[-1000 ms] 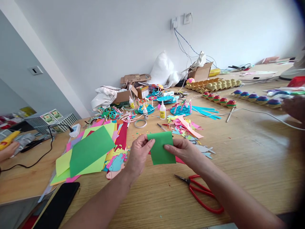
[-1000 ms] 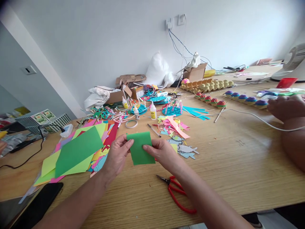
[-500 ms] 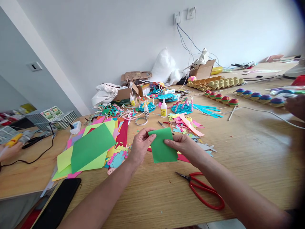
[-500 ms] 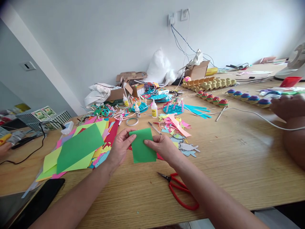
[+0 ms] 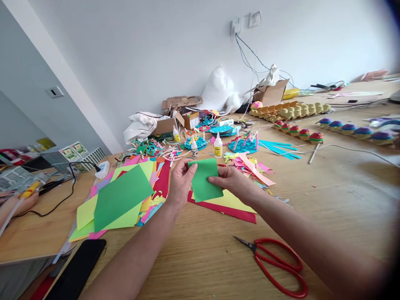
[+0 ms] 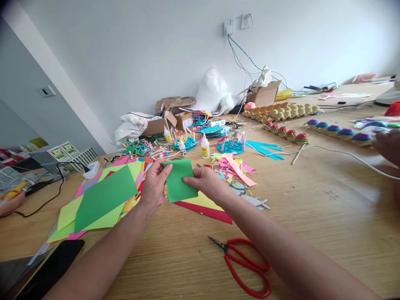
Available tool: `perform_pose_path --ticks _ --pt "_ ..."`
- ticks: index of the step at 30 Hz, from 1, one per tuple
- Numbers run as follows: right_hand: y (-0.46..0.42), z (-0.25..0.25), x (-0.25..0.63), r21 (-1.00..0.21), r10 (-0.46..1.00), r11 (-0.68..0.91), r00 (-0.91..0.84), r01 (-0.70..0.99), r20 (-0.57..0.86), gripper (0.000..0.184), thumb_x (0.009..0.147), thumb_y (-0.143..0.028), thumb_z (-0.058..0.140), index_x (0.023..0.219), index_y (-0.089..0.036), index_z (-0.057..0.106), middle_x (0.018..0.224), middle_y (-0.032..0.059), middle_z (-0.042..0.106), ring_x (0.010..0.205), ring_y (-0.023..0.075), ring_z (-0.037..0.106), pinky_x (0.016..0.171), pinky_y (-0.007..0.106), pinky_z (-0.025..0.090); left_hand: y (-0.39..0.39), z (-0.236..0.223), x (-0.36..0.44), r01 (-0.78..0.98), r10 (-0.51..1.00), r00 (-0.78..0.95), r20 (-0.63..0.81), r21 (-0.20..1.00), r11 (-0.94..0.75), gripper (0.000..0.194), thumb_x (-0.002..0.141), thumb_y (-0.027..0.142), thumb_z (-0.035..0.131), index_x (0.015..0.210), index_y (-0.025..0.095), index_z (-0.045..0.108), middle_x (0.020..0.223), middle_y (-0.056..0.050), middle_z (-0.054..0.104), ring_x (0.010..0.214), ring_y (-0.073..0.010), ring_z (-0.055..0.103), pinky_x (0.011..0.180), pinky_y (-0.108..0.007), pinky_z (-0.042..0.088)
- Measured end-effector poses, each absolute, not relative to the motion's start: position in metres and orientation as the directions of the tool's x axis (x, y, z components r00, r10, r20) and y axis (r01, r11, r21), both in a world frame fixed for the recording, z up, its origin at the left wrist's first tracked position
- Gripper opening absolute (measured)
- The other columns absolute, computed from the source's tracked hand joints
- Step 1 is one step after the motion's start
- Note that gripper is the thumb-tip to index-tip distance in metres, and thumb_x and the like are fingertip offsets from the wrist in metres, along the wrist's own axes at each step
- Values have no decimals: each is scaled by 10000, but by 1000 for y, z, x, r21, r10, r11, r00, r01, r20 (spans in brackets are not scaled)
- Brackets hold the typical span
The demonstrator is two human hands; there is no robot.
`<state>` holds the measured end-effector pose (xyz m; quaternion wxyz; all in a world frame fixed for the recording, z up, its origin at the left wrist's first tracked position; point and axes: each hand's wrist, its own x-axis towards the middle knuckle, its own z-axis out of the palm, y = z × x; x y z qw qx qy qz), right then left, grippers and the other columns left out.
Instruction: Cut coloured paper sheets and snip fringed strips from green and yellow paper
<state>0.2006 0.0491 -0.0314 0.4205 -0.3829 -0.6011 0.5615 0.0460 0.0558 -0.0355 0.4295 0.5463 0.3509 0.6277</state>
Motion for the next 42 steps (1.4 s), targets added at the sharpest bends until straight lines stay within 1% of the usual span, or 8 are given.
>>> perform_pose_path --ticks 9,14,19,27,32,36,39,42 --pt "77 -42 200 -995 888 -7 -457 -96 38 313 587 -438 695 724 -158 672 679 17 687 631 171 629 657 320 498 52 -49 53 -290 965 112 236 937 -195 339 709 305 620 1015 192 527 925 -25 634 773 -155 592 663 -253 466" --pt "80 -51 200 -989 892 -42 -451 -144 28 322 611 -411 692 805 -156 667 698 15 689 621 165 626 673 326 493 55 -62 50 -269 977 144 155 957 -112 316 724 315 600 995 160 553 840 -26 635 689 -134 578 624 -242 456" --pt "78 -56 206 -983 904 -34 -424 -181 47 335 646 -412 670 849 -145 658 707 20 689 617 167 619 652 318 486 50 -71 52 -167 984 142 109 982 -85 224 732 371 573 803 159 561 620 29 530 519 -83 478 463 -187 384" --pt "78 -64 205 -978 936 20 -339 -209 92 346 647 -422 660 868 -157 632 752 26 677 645 172 607 639 321 473 50 -75 54 2 987 122 101 995 -102 217 730 363 537 690 155 489 505 49 436 470 -77 408 457 -184 339" --pt "84 -48 224 -978 957 99 -253 -186 145 379 607 -326 718 937 -214 569 826 0 647 748 153 583 638 257 439 56 -68 43 303 944 327 33 943 -138 189 723 343 498 658 166 488 507 61 396 459 -76 365 454 -190 290" --pt "88 -39 237 -995 905 63 -416 -76 89 260 592 -279 735 792 -180 603 690 -20 620 638 115 555 560 219 410 58 -61 36 507 906 424 23 822 -258 150 720 278 476 642 160 526 573 45 425 552 -97 390 500 -197 282" --pt "89 -42 238 -998 860 -7 -509 -55 22 205 599 -303 726 694 -152 626 645 -9 625 583 113 549 537 228 413 60 -62 33 528 905 425 23 805 -269 147 718 275 479 634 163 524 568 48 414 547 -95 381 497 -197 272" --pt "89 -47 237 -996 866 -20 -500 -81 24 196 602 -313 722 677 -154 635 644 -8 638 578 117 557 544 235 424 61 -65 35 403 937 342 74 889 -217 153 705 295 509 628 163 511 549 54 391 521 -86 365 490 -192 280"
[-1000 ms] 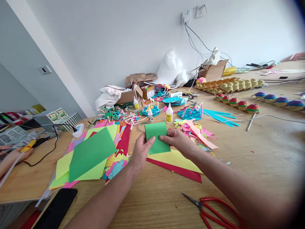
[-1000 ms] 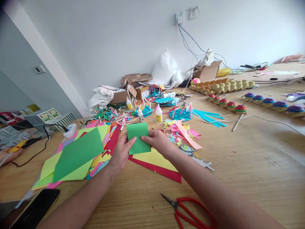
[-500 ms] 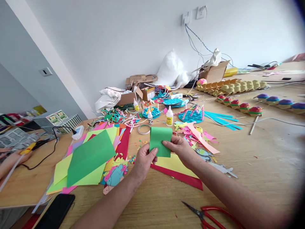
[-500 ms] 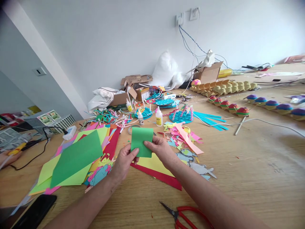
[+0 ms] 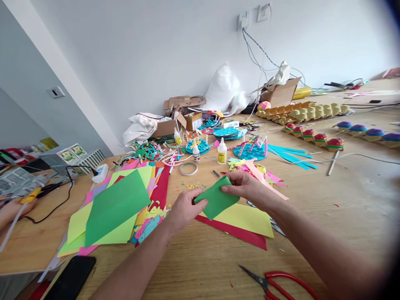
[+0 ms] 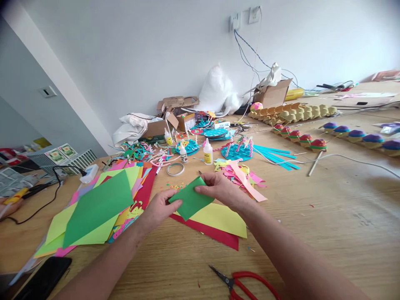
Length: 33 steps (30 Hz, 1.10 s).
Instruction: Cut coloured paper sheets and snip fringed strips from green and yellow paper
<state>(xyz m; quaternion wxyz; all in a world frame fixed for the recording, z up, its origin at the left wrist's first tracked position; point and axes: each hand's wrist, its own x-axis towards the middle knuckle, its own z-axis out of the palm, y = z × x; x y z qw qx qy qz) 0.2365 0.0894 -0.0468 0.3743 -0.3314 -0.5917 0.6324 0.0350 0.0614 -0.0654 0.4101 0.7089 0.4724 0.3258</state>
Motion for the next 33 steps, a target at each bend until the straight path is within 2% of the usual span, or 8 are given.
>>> perform_pose_path --ticks 4,7,19,24,27,33 --pt "89 -53 234 -991 906 -9 -420 -134 48 177 635 -332 696 699 -183 624 635 -29 634 570 110 553 548 233 425 59 -66 42 103 978 184 95 988 -115 163 684 321 561 717 162 539 584 42 453 537 -88 416 517 -191 340" --pt "90 -57 233 -988 920 -1 -387 -157 60 175 645 -341 688 679 -184 617 627 -23 633 569 117 553 549 241 427 57 -65 45 14 989 88 117 993 -119 188 667 327 600 645 161 515 559 47 440 512 -75 400 494 -177 334" --pt "94 -68 230 -983 939 42 -329 -180 100 172 639 -338 701 635 -187 618 573 -31 586 539 110 520 512 233 393 59 -66 42 100 988 -6 153 983 -152 223 682 322 591 579 159 479 501 61 397 434 -59 385 428 -177 301" --pt "95 -69 229 -983 943 61 -314 -171 113 190 636 -350 700 635 -179 617 559 -32 570 508 97 485 480 221 361 57 -64 41 141 983 5 183 973 -182 309 728 369 550 532 167 423 446 70 357 408 -59 385 425 -180 288" --pt "94 -67 230 -986 943 78 -310 -145 120 215 653 -375 681 619 -172 616 560 -26 569 506 96 471 478 222 350 57 -65 39 109 982 27 184 976 -186 342 748 394 532 528 167 401 441 76 333 382 -52 376 402 -178 277" --pt "92 -59 233 -988 944 138 -293 -68 152 327 689 -458 613 537 -170 584 520 -34 512 519 98 438 516 233 336 63 -72 36 -35 995 29 99 995 -98 321 712 397 585 567 156 432 501 81 324 351 -26 347 341 -154 271"
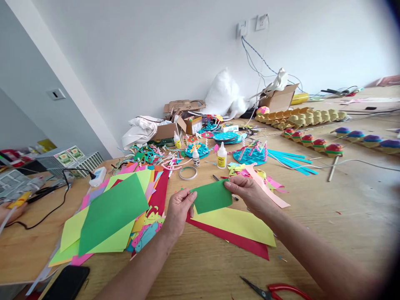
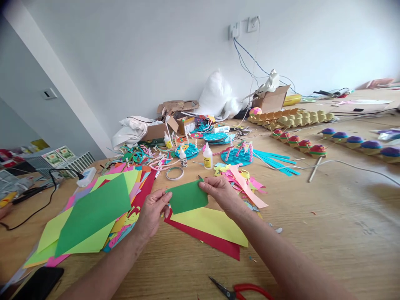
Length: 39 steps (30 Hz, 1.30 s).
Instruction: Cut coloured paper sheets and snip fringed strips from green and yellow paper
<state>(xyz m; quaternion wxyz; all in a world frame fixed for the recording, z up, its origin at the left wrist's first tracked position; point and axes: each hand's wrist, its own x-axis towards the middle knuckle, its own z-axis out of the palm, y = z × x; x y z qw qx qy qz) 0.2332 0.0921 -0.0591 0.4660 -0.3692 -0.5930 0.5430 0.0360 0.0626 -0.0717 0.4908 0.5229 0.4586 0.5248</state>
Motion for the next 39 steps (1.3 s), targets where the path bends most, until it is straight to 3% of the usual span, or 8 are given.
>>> perform_pose_path --ticks 11,17,26,31,39 --pt "96 -60 232 -972 960 229 -180 58 215 382 661 -495 599 482 -185 466 473 -61 361 473 86 320 460 238 234 62 -68 40 -171 998 17 63 983 -59 292 672 355 636 559 149 462 527 69 316 434 -50 380 351 -150 385" --pt "94 -55 233 -968 940 230 -281 101 194 298 671 -476 591 627 -181 582 583 -19 544 526 111 449 479 238 320 63 -66 38 -209 998 -39 55 976 -62 310 634 348 668 539 144 454 510 76 332 439 -43 352 385 -158 429" --pt "99 -63 233 -932 950 277 -214 233 228 318 689 -440 555 500 -189 511 453 -55 402 440 87 346 430 233 244 67 -66 34 -247 998 -47 50 967 -60 269 627 337 682 585 141 503 507 72 369 439 -45 398 404 -166 442" --pt "96 -61 233 -897 946 303 -217 323 242 260 712 -385 550 549 -185 577 470 -37 484 441 92 376 433 230 262 70 -65 30 -267 997 -60 54 961 -69 240 631 339 680 729 143 585 518 60 422 472 -72 467 413 -177 450" --pt "96 -66 231 -852 921 368 -270 374 279 259 760 -347 518 563 -190 579 559 2 601 530 129 516 508 245 361 71 -59 28 -309 994 -92 58 947 -84 216 618 311 689 686 137 580 606 23 575 472 -57 495 391 -145 438"
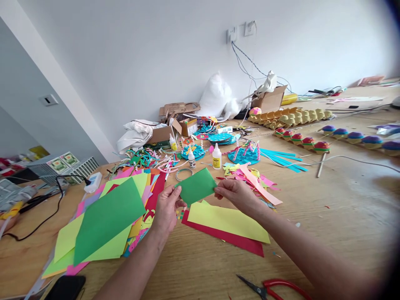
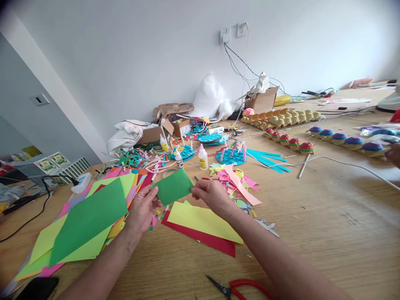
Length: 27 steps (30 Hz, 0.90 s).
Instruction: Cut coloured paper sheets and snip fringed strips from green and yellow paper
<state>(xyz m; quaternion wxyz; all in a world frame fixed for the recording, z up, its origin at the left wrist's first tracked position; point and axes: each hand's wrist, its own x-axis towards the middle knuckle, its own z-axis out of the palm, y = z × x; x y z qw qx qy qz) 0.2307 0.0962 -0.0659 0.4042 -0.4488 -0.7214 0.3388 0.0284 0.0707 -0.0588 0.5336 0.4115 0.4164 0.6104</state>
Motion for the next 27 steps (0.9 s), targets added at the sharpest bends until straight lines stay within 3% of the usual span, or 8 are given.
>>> perform_pose_path --ticks 6,14,22,27 --pt "94 -63 231 -856 911 380 -305 350 279 262 730 -370 564 538 -193 579 523 -13 571 520 129 510 501 244 359 73 -55 24 -304 991 -123 47 949 -82 251 562 320 719 670 142 577 634 24 580 490 -65 508 409 -159 460" --pt "93 -55 233 -929 916 319 -314 188 251 226 730 -395 559 799 -186 608 752 17 632 701 161 578 586 250 436 71 -62 26 -178 998 -34 61 982 -66 258 604 361 691 628 131 576 562 48 452 471 -51 444 449 -183 494" --pt "93 -58 234 -912 930 345 -210 222 301 240 748 -356 542 583 -182 546 503 -53 393 490 91 380 450 221 288 69 -66 32 -155 999 1 49 987 -49 284 599 354 698 560 124 536 544 64 358 471 -38 375 436 -188 504" --pt "93 -59 234 -897 918 368 -252 245 307 233 765 -377 523 635 -186 554 575 -35 457 547 107 431 489 225 328 70 -67 28 -174 998 -18 54 983 -57 274 609 348 694 576 125 538 542 65 360 472 -39 380 438 -189 505"
